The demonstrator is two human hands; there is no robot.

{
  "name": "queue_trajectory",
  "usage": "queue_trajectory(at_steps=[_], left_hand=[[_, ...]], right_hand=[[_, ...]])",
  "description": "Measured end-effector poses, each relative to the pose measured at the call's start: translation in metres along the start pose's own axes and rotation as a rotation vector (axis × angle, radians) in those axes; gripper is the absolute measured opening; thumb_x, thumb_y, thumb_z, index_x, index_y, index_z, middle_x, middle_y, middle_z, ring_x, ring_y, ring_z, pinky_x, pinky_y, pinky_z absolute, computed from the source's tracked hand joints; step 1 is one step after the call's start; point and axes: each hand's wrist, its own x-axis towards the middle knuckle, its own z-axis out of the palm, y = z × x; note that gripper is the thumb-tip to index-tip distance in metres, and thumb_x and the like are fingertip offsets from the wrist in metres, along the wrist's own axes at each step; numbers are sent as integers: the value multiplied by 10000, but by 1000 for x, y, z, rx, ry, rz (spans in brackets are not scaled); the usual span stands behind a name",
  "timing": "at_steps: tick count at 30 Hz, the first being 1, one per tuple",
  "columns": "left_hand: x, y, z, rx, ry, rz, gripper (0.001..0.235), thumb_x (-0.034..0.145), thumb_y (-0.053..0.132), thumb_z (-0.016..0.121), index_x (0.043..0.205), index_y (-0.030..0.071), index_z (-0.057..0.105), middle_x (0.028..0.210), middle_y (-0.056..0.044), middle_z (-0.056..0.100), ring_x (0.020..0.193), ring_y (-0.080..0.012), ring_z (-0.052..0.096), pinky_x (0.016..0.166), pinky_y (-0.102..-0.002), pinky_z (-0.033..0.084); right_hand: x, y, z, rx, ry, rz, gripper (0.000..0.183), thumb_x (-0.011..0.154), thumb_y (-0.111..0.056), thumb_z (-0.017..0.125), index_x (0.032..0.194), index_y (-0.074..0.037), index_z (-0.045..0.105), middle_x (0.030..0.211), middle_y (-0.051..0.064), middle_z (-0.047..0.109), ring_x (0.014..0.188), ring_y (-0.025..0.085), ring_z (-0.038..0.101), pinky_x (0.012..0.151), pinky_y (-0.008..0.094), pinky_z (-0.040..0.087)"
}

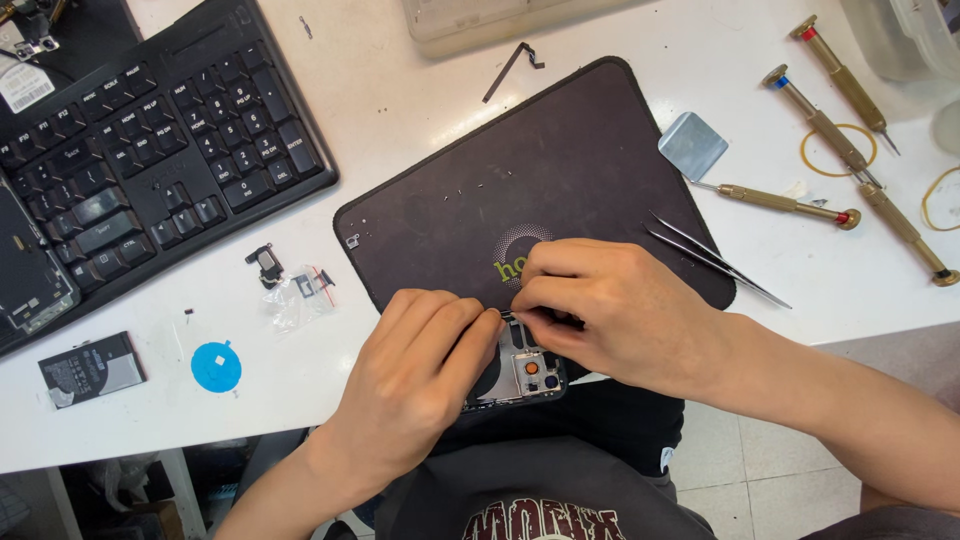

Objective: The person uses tweezers and a screwdriver to manipulate small components inside a disassembled smartphone chassis. They carefully place and adjust internal parts, then use the screwdriver to tighten screws on the device.

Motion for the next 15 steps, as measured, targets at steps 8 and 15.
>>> queue_trajectory(at_steps=[8, 15], left_hand=[[5, 1, 3, -32, 8, -102, 149, 833, 40, 792, 935, -23, 704, 930, -94, 653, 836, -250, 613, 739, -374, 487], [3, 4, 7, 45, -28, -62, 175, 809, 38, 782, 932, -40, 686, 918, -114, 639, 842, -254, 607, 755, -378, 486]], right_hand=[[-1, 0, 2, -9, -9, 19, 108, 808, -76, 794, 868, -21, 723, 874, 51, 667, 717, 185, 679, 621, 291, 575], [-1, -2, 1, -38, 11, -4, 105, 800, -72, 788, 856, -15, 720, 870, 58, 665, 705, 191, 675, 608, 295, 573]])
